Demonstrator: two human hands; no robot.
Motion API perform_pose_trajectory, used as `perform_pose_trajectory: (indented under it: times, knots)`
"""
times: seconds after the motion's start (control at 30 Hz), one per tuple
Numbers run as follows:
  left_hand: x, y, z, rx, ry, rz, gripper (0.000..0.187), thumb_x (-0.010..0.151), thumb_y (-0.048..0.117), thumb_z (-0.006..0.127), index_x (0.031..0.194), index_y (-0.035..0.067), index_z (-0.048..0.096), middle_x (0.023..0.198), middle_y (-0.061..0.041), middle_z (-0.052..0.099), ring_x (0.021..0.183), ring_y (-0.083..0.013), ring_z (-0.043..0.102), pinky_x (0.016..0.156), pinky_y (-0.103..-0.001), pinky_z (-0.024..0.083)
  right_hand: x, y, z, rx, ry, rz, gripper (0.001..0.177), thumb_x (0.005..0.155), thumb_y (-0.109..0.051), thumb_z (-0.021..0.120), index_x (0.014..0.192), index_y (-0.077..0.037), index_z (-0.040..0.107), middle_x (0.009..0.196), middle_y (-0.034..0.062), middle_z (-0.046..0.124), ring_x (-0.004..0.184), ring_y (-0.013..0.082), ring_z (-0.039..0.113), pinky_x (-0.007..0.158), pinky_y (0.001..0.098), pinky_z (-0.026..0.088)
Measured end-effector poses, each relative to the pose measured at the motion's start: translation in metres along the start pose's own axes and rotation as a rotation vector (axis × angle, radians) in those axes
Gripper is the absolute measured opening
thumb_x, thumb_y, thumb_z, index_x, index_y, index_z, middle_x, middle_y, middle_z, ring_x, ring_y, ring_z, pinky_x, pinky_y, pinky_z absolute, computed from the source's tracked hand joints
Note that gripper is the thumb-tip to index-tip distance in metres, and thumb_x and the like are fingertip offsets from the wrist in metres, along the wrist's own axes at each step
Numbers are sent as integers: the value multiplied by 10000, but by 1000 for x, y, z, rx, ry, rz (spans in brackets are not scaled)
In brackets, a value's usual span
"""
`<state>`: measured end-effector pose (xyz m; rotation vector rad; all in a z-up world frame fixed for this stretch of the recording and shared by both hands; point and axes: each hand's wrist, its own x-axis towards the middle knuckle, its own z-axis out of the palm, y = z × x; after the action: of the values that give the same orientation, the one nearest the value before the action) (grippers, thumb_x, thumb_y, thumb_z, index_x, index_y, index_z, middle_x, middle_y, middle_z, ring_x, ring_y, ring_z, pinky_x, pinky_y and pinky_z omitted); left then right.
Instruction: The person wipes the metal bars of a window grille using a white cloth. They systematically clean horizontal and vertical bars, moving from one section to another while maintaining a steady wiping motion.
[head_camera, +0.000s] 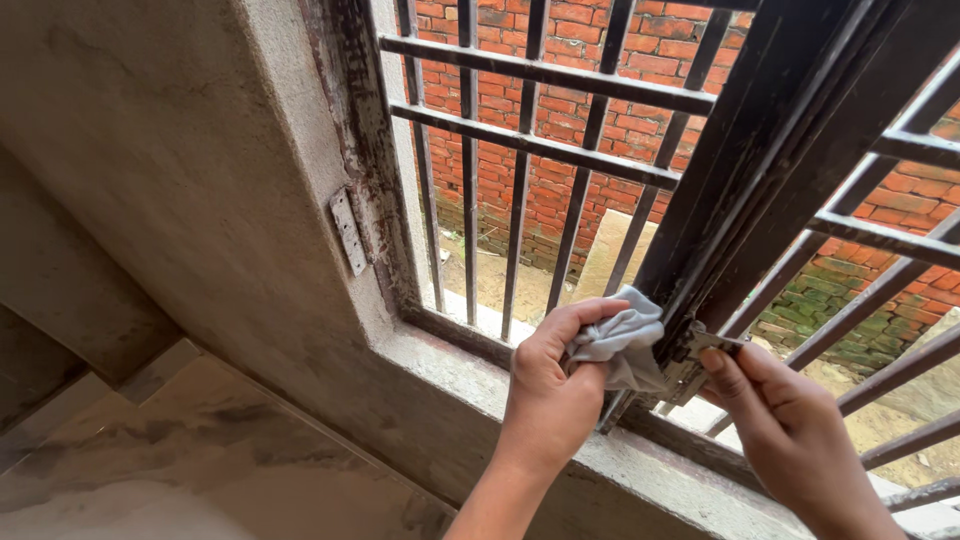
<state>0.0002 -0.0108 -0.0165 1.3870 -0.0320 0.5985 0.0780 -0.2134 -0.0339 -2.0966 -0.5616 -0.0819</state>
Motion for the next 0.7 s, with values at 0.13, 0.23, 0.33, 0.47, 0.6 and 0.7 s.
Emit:
perform_pose_trajectory:
  times: [0.13,0.23,0.33,0.47,0.6,0.7]
  knots:
    - [-9,16,6,41,-35,-48,361,892,-61,592,1213,60,704,1216,-70,704,1023,-156,734,881,-273,638,5,3,-5,140,-46,75,385,959,-244,527,1218,-21,704,1029,129,788,961,168,778,844,321,597]
    - [-15,23,17,127,-51,-2,340,933,12,618,1266,66,666,1281,-87,658,1057,-196,724,884,-301,644,4,3,-6,168,-53,68,406,998,-251,526,1245,-4,734,974,170,779,934,188,757,882,328,631]
    - [-21,20,35,277,-37,197,338,977,39,640,1315,44,620,1370,-154,562,1211,-257,653,963,-338,585,4,1,-10,169,-75,89,409,996,-264,517,1221,-9,746,1018,133,807,954,180,749,868,352,605]
    - [-27,1,56,395,-30,246,326,939,21,666,1249,48,569,1345,-203,440,1265,-359,511,981,-442,528,3,-1,-11,327,-100,78,400,998,-259,512,1230,-11,724,1056,122,787,1006,168,747,905,352,609]
    - [-27,-40,59,464,-14,331,300,962,-17,613,1231,58,505,1339,-215,420,1342,-381,437,1077,-484,478,3,0,-9,326,-97,73,390,1004,-253,519,1197,-4,748,1019,129,799,980,183,755,902,358,625]
    - [-35,-68,50,482,-26,312,210,1019,-19,593,1190,50,490,1329,-194,460,1271,-359,496,1030,-471,503,3,0,-9,295,-91,63,390,1004,-258,519,1180,-2,755,1008,132,813,977,191,765,922,353,627]
